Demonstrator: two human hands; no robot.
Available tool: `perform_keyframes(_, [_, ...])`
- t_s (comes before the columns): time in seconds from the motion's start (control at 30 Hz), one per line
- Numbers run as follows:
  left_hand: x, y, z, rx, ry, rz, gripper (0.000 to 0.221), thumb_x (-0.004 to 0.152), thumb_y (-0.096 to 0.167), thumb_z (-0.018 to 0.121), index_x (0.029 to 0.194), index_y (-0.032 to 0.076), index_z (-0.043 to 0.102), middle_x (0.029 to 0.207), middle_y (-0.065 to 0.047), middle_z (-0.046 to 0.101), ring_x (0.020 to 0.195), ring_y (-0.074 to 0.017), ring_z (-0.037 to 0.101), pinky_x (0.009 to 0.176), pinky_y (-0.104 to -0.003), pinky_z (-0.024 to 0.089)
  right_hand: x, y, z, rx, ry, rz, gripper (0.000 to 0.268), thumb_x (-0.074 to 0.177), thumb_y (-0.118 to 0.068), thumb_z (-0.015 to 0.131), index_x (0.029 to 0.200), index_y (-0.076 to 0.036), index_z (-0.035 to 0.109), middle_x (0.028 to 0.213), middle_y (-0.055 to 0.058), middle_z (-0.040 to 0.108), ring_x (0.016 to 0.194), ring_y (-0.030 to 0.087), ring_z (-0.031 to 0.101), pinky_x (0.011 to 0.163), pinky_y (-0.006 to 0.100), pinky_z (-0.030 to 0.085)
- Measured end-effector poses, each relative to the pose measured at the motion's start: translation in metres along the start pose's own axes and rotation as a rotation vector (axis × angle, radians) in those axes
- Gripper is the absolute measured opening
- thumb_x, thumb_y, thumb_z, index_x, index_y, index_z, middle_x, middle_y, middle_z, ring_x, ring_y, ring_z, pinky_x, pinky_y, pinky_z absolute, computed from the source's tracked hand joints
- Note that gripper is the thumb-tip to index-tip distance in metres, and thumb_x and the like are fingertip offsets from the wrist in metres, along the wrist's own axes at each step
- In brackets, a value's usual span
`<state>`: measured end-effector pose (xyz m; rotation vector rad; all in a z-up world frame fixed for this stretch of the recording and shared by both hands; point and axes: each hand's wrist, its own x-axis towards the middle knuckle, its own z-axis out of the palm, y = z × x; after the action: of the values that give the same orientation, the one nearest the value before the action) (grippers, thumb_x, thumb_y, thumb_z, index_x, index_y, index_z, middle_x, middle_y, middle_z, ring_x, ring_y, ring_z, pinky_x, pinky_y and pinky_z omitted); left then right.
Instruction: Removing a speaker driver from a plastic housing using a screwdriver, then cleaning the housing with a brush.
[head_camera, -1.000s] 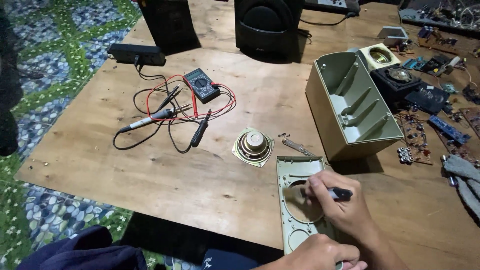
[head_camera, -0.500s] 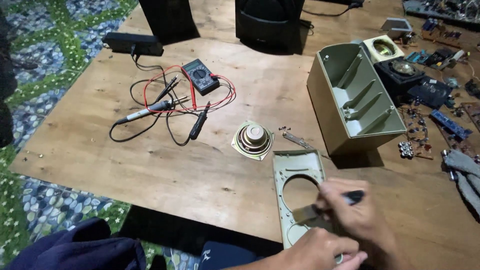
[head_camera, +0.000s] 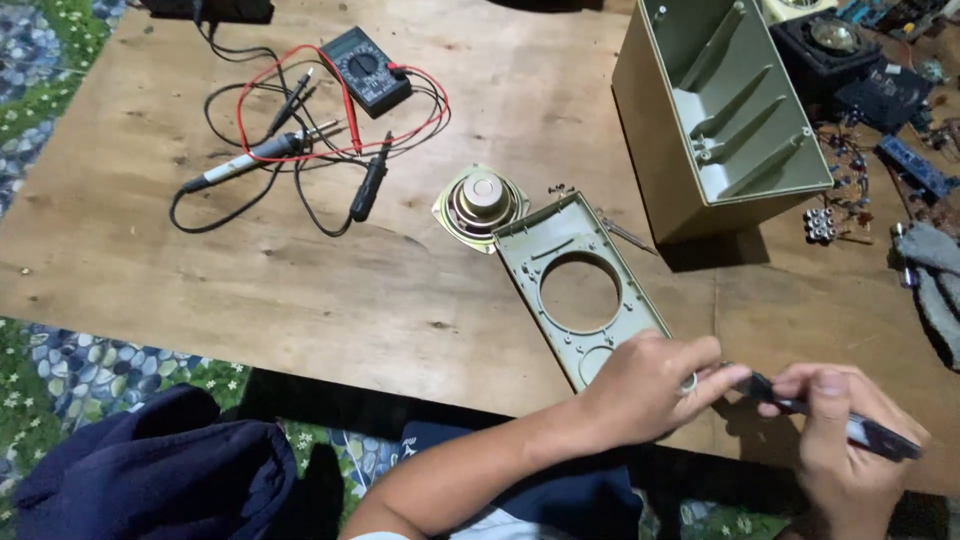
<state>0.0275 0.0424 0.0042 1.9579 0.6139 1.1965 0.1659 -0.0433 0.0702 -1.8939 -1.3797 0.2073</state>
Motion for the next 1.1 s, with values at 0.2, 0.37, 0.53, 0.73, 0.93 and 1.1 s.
perform_keyframes(0.2, [0.016,-0.002,-0.025,0.354,-0.314,-0.156,0.045,0.091,0.05,0.061,0.103,0.007,0.06,0.109,-0.015,0.064,0.102,-0.0294,0.062,0.096,-0.048,0.046,-0.002,0.014,0.009,-0.05,-0.038,-0.091,0.037,0.117,-0.004,0.052,0.086,0.006,0.07,0.085,0.013,0.07,0.073,0.02,0.065,0.077,0.031,0.049])
perform_keyframes(0.37, [0.011,-0.001,-0.045,0.181,-0.439,0.003,0.035,0.092,0.044,0.062,0.105,0.011,0.064,0.098,-0.008,0.071,0.094,-0.0281,0.069,0.091,-0.045,0.041,0.004,0.015,0.014,-0.003,-0.044,-0.153,0.028,0.114,-0.002,0.055,0.094,0.009,0.071,0.096,0.018,0.071,0.083,0.024,0.067,0.081,0.034,0.053])
perform_keyframes(0.53, [0.001,-0.014,-0.046,0.125,-0.411,0.118,0.038,0.095,0.042,0.065,0.121,0.014,0.06,0.096,-0.005,0.076,0.078,-0.0245,0.068,0.086,-0.037,0.042,0.005,0.008,0.012,-0.005,-0.04,-0.202,0.03,0.116,-0.001,0.053,0.093,0.009,0.071,0.096,0.017,0.07,0.082,0.023,0.066,0.081,0.034,0.052])
perform_keyframes(0.73, [0.003,-0.015,-0.044,0.254,-0.274,0.23,0.035,0.104,0.041,0.05,0.105,0.008,0.059,0.09,-0.009,0.065,0.082,-0.0283,0.067,0.079,-0.039,0.043,-0.005,0.007,0.014,0.104,-0.097,-0.261,0.031,0.107,-0.002,0.052,0.083,0.01,0.068,0.093,0.023,0.07,0.081,0.027,0.068,0.075,0.033,0.055])
perform_keyframes(0.93, [-0.004,-0.007,-0.025,0.45,0.064,0.432,0.038,0.108,0.027,0.065,0.074,0.012,0.056,0.068,-0.005,0.05,0.052,-0.0203,0.049,0.055,-0.035,0.029,-0.02,0.01,0.013,0.012,0.03,-0.268,0.037,0.115,-0.005,0.047,0.089,0.01,0.07,0.097,0.022,0.071,0.088,0.03,0.068,0.085,0.038,0.05])
perform_keyframes(1.1, [-0.002,-0.011,-0.002,0.512,0.11,0.324,0.038,0.106,0.039,0.063,0.077,0.016,0.055,0.068,-0.002,0.053,0.05,-0.0233,0.054,0.048,-0.034,0.03,-0.026,0.017,0.018,-0.008,0.09,-0.327,0.035,0.116,-0.002,0.049,0.091,0.015,0.068,0.097,0.027,0.069,0.09,0.035,0.067,0.088,0.041,0.05])
